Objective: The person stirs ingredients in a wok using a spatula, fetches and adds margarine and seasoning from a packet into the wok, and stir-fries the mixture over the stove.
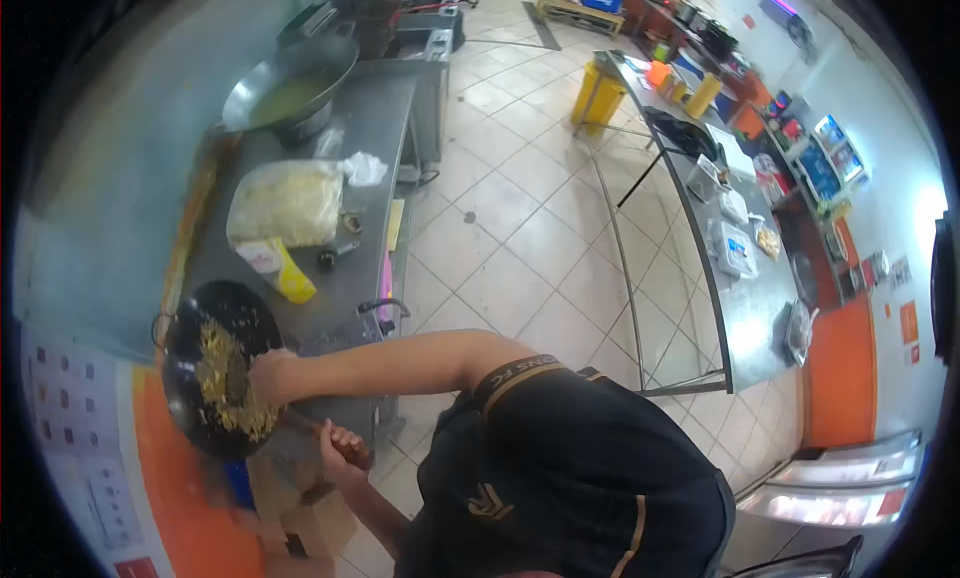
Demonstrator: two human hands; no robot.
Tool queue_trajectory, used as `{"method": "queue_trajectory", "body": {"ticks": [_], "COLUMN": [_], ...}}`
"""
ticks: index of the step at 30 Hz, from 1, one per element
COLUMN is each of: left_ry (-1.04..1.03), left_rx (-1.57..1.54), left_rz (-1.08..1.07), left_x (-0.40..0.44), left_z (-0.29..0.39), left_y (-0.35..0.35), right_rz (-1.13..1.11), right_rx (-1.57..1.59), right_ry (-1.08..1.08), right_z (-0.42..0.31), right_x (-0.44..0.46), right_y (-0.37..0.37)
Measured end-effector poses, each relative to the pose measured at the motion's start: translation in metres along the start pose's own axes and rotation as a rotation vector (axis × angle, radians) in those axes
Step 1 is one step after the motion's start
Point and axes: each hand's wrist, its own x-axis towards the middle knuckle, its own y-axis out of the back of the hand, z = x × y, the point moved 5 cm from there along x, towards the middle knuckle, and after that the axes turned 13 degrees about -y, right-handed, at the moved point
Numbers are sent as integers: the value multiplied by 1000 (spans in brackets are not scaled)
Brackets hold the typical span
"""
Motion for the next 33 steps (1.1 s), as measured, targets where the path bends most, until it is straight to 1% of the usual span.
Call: {"method": "queue_trajectory", "body": {"ticks": [1,3,4,5,6,8,9,11,12,14,15,16,18,19,21,22,25,27,29,30,32,33], "left_ry": [-29,20,40,58,14,-74,-92,-127,-103,-52,-94,-65,-2,-16,-46,-51,-75,-95,-63,-53,-58,-64], "left_rx": [34,96,118,82,104,142,83,-27,6,50,32,7,-37,-106,-248,-262,-312,-367,-484,-541,-551,-560], "left_rz": [-5,191,290,262,200,88,87,85,67,36,29,21,24,-13,-87,-106,-159,-157,-166,-170,-173,-169], "left_x": [7,-12,-18,-4,6,11,12,11,9,-1,11,11,-10,-8,4,3,6,2,1,-1,-4,-7], "left_z": [1,12,14,14,11,8,5,1,6,9,5,7,11,9,2,-1,4,4,0,0,2,4], "left_y": [1,-25,-34,-22,-10,-9,-4,7,12,13,33,21,-4,-2,10,13,12,3,-1,-3,-11,-14], "right_rz": [-9,-34,-34,-36,-39,33,64,25,13,-5,-11,5,21,36,22,21,119,132,-48,-87,-160,-211], "right_rx": [-52,-155,-222,-286,-352,-238,-184,-93,-36,-61,-77,-68,-36,-58,-100,-114,-252,-226,-433,-540,-765,-786], "right_ry": [40,127,123,120,116,180,215,71,-1,3,1,-9,-24,-19,-11,1,214,223,187,237,349,226], "right_z": [-3,-5,-6,-10,-13,-21,-21,-11,-8,-2,2,4,2,-5,-8,-13,-21,-20,-23,-29,-46,-52], "right_x": [-14,-52,-55,-60,-64,-22,-6,-4,-1,-56,-76,-74,-65,-38,-5,2,-56,-59,-52,-38,-16,-14], "right_y": [20,54,58,57,52,9,-5,-4,0,38,54,58,39,17,1,-1,69,99,120,122,125,124]}}
